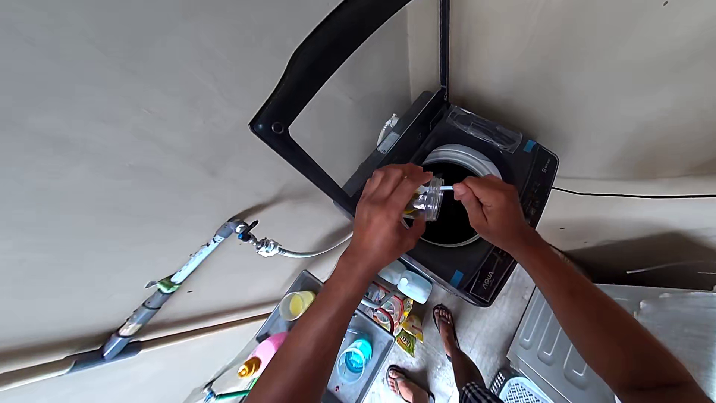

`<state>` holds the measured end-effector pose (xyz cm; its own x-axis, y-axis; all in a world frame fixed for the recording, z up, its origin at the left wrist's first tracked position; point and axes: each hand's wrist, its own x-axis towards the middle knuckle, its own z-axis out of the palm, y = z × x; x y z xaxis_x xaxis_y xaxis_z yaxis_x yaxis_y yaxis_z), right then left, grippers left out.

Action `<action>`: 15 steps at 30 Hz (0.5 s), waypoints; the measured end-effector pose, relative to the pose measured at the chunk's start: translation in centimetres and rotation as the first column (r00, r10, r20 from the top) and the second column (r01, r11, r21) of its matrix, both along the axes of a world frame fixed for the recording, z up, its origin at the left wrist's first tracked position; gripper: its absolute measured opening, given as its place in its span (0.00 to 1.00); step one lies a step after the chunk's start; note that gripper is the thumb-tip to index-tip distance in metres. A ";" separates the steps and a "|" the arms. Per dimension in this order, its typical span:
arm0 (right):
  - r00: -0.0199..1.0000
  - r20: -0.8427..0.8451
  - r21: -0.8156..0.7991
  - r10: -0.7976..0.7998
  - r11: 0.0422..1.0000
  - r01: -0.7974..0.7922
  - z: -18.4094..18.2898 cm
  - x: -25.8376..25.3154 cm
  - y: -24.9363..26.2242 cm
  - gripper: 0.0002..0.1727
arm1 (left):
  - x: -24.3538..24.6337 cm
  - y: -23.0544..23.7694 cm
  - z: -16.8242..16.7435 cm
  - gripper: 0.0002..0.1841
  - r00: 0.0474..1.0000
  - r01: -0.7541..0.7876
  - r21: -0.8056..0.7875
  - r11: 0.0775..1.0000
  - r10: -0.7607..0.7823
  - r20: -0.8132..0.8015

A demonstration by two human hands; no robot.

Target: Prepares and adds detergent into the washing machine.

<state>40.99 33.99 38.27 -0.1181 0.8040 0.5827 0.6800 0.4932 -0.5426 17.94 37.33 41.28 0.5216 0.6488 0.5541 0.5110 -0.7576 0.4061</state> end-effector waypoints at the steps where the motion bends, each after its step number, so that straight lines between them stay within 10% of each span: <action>1: 0.993 -0.116 -0.097 0.015 0.995 -0.027 -0.9 0.0 0.3 0.21 | 0.5 0.4 -0.2 0.31 1.000 -0.005 0.024 1.000 0.006 -0.018; 5: 0.703 -0.701 -0.477 -0.118 0.810 -0.340 -4.0 -0.9 0.5 0.26 | 2.1 2.3 -2.1 0.29 0.998 -0.016 0.111 0.994 0.023 -0.062; 11: 0.254 -0.883 -0.466 -0.395 0.668 -0.580 -6.3 -1.6 1.2 0.26 | 2.0 4.5 -5.0 0.30 0.995 -0.043 0.099 0.994 0.052 -0.086; 13: 0.314 -0.880 -0.474 -0.357 0.701 -0.533 -6.0 -0.5 1.5 0.26 | 1.3 4.9 -5.4 0.31 0.995 -0.071 0.072 0.995 0.076 -0.067; 15: 0.579 -0.786 -0.478 -0.216 0.807 -0.347 -4.8 1.2 1.6 0.26 | 0.3 5.3 -5.5 0.32 0.991 -0.122 0.046 0.992 0.124 -0.055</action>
<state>42.23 35.57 33.46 0.0825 0.9946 -0.0627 -0.1781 -0.0472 -0.9829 18.24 42.61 35.78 0.4710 0.6867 0.5537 0.6229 -0.7034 0.3425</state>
